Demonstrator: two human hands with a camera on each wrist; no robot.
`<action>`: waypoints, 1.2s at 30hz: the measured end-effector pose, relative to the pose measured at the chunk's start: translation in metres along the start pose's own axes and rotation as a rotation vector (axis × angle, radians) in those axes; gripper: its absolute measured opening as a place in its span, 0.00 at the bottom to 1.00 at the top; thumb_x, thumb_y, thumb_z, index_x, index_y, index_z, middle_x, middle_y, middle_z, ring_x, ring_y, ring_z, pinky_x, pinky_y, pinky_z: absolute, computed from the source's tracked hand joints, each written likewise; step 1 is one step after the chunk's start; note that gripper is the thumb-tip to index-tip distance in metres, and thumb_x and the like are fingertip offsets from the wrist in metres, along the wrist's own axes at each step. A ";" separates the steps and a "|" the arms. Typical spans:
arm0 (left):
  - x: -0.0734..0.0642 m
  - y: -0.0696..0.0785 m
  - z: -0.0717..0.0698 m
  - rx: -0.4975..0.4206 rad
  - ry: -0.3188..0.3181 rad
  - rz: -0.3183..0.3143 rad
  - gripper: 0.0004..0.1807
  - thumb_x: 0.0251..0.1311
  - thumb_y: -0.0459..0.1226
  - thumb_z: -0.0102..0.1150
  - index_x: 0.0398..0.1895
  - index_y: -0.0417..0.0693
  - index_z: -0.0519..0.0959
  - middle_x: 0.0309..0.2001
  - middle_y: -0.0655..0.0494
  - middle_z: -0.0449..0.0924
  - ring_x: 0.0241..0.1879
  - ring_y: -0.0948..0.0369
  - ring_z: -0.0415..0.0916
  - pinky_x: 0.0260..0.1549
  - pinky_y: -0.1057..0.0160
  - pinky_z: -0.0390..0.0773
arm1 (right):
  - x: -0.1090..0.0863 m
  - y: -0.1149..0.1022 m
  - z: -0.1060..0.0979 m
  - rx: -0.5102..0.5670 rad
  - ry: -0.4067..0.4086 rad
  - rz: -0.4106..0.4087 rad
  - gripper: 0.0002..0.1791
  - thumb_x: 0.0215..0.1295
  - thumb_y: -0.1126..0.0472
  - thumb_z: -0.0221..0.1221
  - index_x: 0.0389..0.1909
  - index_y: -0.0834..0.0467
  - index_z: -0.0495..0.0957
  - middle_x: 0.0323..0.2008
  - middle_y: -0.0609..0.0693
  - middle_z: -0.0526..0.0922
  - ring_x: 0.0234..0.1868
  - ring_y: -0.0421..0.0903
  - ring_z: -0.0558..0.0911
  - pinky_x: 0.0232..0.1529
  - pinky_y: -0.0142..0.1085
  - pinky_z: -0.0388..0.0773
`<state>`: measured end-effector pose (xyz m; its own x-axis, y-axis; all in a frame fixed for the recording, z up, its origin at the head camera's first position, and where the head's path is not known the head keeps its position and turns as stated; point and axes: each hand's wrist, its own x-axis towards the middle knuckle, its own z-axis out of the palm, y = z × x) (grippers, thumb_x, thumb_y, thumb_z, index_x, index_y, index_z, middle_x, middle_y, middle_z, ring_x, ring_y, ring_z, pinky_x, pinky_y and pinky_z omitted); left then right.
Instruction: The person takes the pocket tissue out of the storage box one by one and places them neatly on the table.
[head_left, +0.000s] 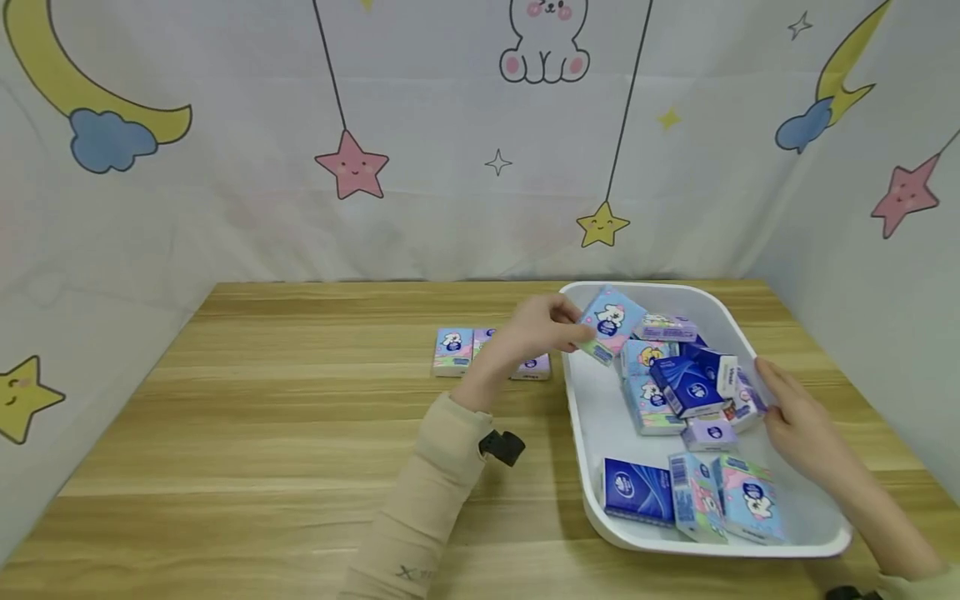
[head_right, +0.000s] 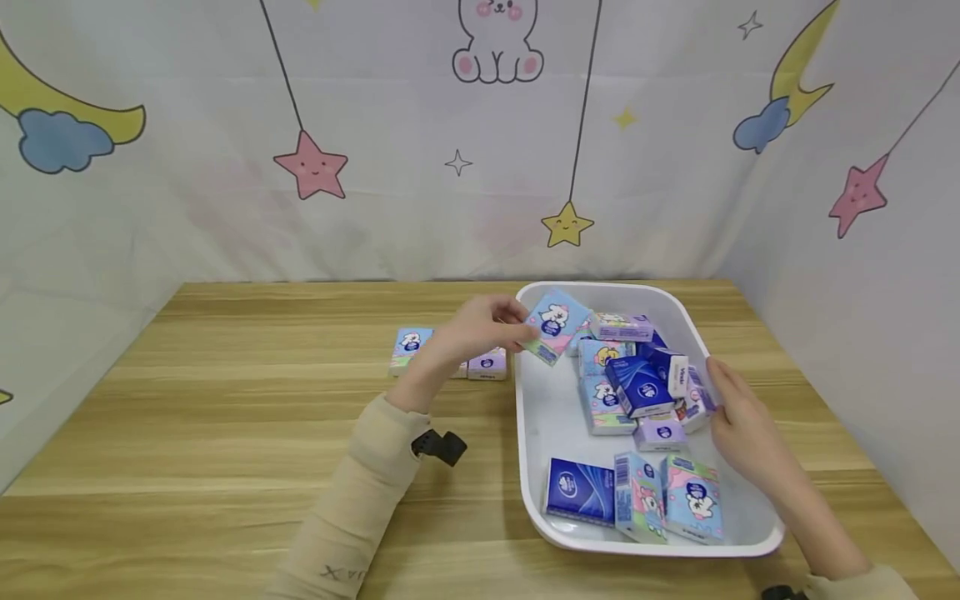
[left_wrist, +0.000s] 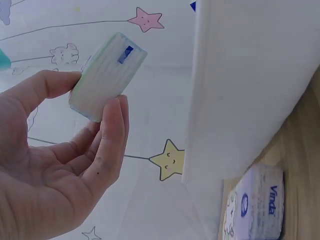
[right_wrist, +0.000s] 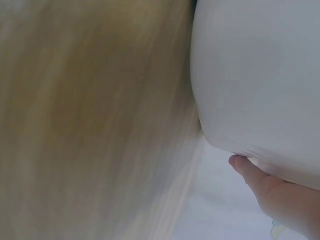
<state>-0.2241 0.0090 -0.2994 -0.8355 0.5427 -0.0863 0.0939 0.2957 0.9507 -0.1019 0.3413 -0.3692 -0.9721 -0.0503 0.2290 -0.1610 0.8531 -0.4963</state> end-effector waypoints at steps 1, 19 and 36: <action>-0.001 -0.002 -0.005 -0.019 0.008 -0.011 0.16 0.59 0.39 0.63 0.46 0.41 0.75 0.39 0.51 0.78 0.42 0.50 0.82 0.44 0.60 0.83 | 0.000 0.000 0.000 -0.002 0.002 -0.001 0.34 0.62 0.78 0.39 0.71 0.72 0.47 0.66 0.79 0.52 0.63 0.82 0.53 0.60 0.71 0.50; -0.038 -0.053 -0.099 -0.154 0.154 -0.174 0.22 0.63 0.37 0.58 0.56 0.32 0.69 0.43 0.49 0.75 0.53 0.41 0.78 0.57 0.52 0.76 | 0.003 -0.005 0.002 0.008 -0.021 0.011 0.34 0.63 0.77 0.39 0.71 0.72 0.46 0.67 0.79 0.51 0.64 0.81 0.52 0.61 0.71 0.50; -0.057 -0.089 -0.145 -0.034 0.187 -0.370 0.31 0.67 0.43 0.54 0.67 0.34 0.61 0.66 0.38 0.66 0.62 0.45 0.71 0.65 0.52 0.67 | 0.001 -0.001 -0.001 -0.004 -0.014 0.010 0.34 0.62 0.77 0.39 0.71 0.73 0.46 0.66 0.80 0.51 0.64 0.81 0.52 0.62 0.71 0.48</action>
<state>-0.2636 -0.1622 -0.3361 -0.8935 0.2516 -0.3719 -0.2471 0.4161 0.8751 -0.1022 0.3408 -0.3674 -0.9760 -0.0493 0.2119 -0.1506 0.8559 -0.4948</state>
